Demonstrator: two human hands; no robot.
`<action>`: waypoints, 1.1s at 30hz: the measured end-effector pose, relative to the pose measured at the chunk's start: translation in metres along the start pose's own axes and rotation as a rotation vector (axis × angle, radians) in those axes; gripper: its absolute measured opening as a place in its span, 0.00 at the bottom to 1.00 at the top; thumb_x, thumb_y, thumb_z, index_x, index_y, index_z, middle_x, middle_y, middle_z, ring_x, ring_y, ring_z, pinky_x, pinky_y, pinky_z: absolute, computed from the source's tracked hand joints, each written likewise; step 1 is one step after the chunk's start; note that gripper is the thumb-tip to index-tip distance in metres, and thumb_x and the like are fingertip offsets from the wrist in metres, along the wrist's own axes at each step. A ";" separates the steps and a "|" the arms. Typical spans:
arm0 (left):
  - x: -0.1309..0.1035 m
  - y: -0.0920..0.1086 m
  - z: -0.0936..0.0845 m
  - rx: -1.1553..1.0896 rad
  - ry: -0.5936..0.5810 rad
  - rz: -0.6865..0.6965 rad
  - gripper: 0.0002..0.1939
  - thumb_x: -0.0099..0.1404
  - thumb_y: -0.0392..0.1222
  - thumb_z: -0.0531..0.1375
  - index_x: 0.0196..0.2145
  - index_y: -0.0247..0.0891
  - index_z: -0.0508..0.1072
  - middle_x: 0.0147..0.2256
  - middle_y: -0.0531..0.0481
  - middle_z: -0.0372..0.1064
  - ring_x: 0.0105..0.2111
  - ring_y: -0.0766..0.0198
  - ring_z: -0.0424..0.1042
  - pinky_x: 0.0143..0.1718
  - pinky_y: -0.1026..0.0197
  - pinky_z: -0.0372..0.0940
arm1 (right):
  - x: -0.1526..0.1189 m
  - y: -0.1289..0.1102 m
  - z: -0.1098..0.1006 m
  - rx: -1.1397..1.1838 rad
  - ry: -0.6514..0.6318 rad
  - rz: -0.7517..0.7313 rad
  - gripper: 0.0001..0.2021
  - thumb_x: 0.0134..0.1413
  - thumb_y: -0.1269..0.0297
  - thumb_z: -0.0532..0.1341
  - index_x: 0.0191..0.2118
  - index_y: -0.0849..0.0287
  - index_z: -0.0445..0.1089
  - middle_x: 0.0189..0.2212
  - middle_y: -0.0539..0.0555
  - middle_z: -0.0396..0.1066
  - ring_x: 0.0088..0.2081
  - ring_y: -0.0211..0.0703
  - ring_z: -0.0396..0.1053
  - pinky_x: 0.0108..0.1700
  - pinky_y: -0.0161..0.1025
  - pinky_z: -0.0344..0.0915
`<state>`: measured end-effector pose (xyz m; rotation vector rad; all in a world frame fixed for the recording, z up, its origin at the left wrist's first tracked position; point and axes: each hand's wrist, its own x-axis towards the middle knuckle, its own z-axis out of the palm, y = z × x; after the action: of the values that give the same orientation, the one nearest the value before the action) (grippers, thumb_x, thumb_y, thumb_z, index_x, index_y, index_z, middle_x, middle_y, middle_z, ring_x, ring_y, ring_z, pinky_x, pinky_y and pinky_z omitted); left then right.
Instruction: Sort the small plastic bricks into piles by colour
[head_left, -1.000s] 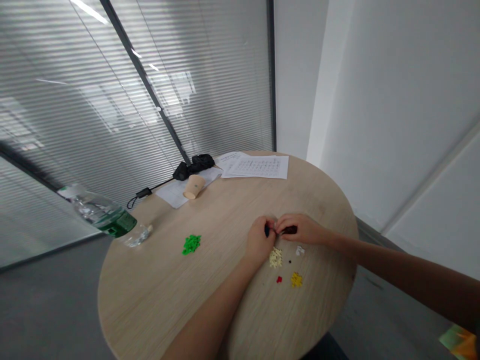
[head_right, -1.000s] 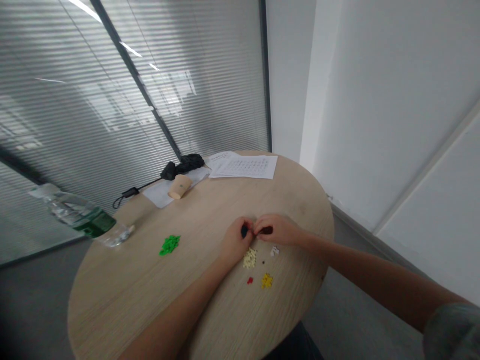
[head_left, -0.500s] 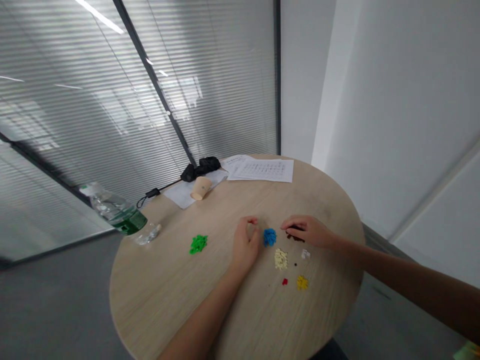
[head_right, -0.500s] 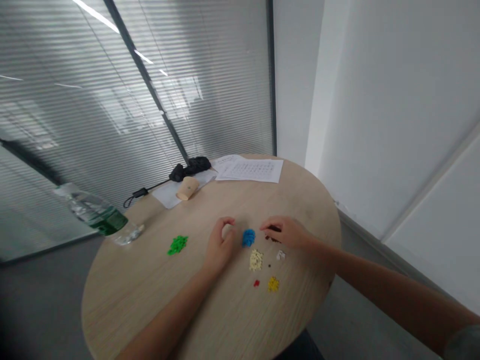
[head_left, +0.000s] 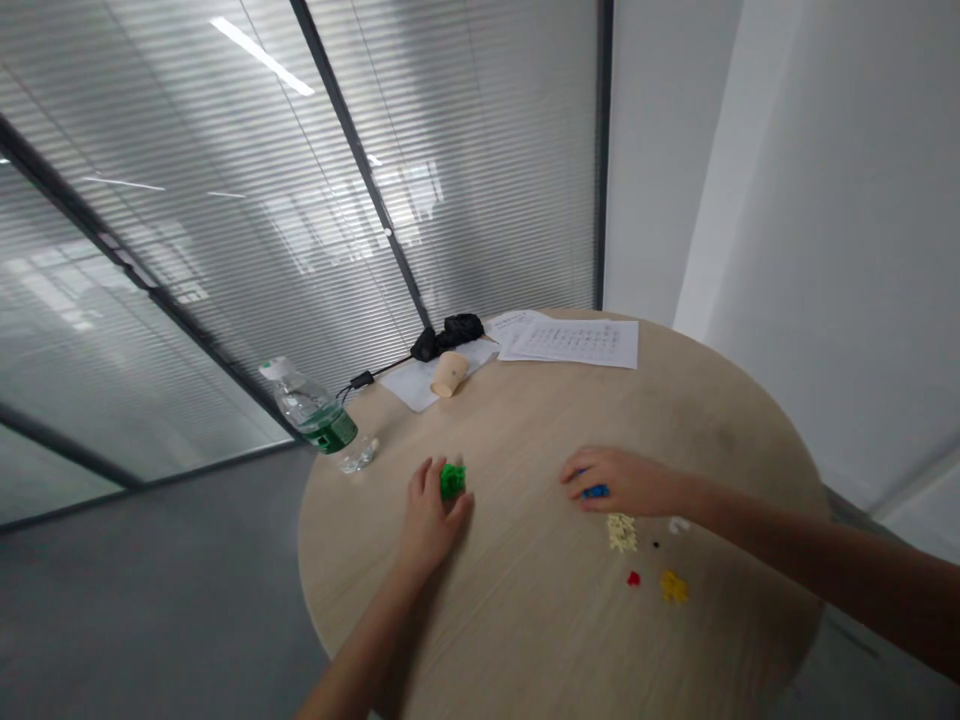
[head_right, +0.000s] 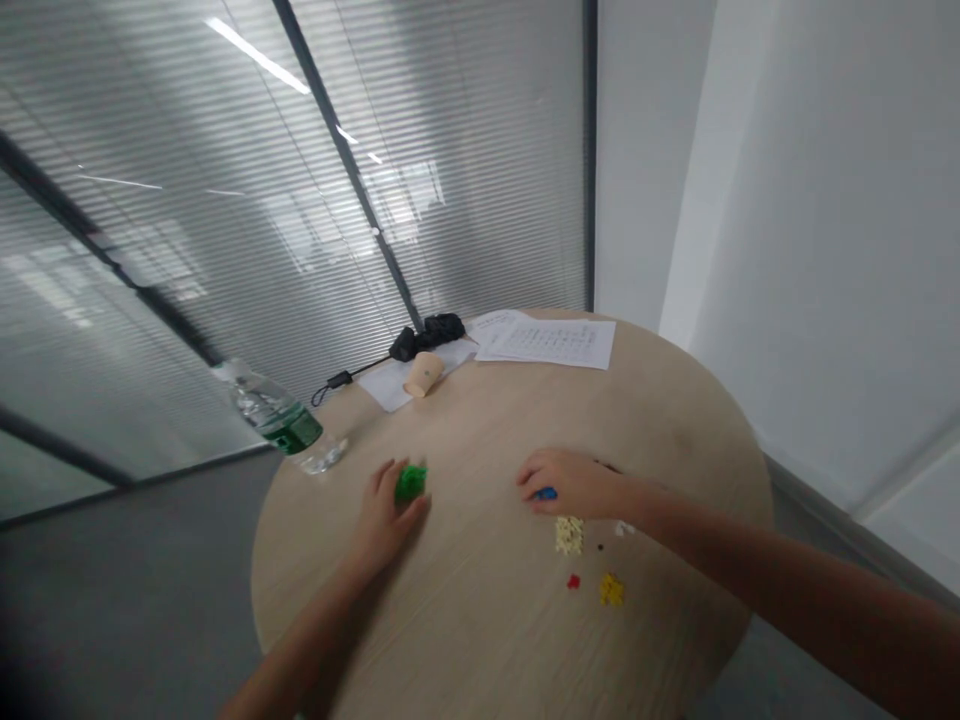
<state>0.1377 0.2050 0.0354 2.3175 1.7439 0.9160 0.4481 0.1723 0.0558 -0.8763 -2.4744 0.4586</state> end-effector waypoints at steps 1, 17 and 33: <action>0.001 0.002 0.002 -0.007 -0.015 0.008 0.25 0.57 0.43 0.56 0.53 0.36 0.60 0.54 0.40 0.54 0.55 0.52 0.56 0.56 0.48 0.54 | 0.001 0.001 0.002 0.000 -0.010 0.022 0.07 0.53 0.63 0.59 0.35 0.56 0.74 0.40 0.56 0.72 0.42 0.43 0.68 0.46 0.42 0.63; 0.045 0.037 0.036 -0.096 -0.046 0.080 0.10 0.61 0.33 0.52 0.34 0.35 0.73 0.37 0.45 0.67 0.40 0.61 0.66 0.45 0.55 0.62 | -0.025 0.037 -0.018 -0.020 0.361 0.207 0.09 0.54 0.61 0.56 0.32 0.54 0.74 0.37 0.53 0.74 0.40 0.43 0.70 0.44 0.42 0.66; 0.093 0.134 0.112 -0.303 -0.235 0.272 0.09 0.57 0.29 0.54 0.33 0.35 0.73 0.36 0.47 0.67 0.39 0.63 0.66 0.46 0.59 0.61 | -0.050 0.069 -0.021 0.266 0.789 0.698 0.12 0.47 0.55 0.59 0.29 0.56 0.74 0.32 0.53 0.76 0.36 0.47 0.72 0.42 0.44 0.68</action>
<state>0.3235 0.2734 0.0380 2.3758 1.1344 0.8344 0.5280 0.1936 0.0261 -1.4493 -1.3313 0.5158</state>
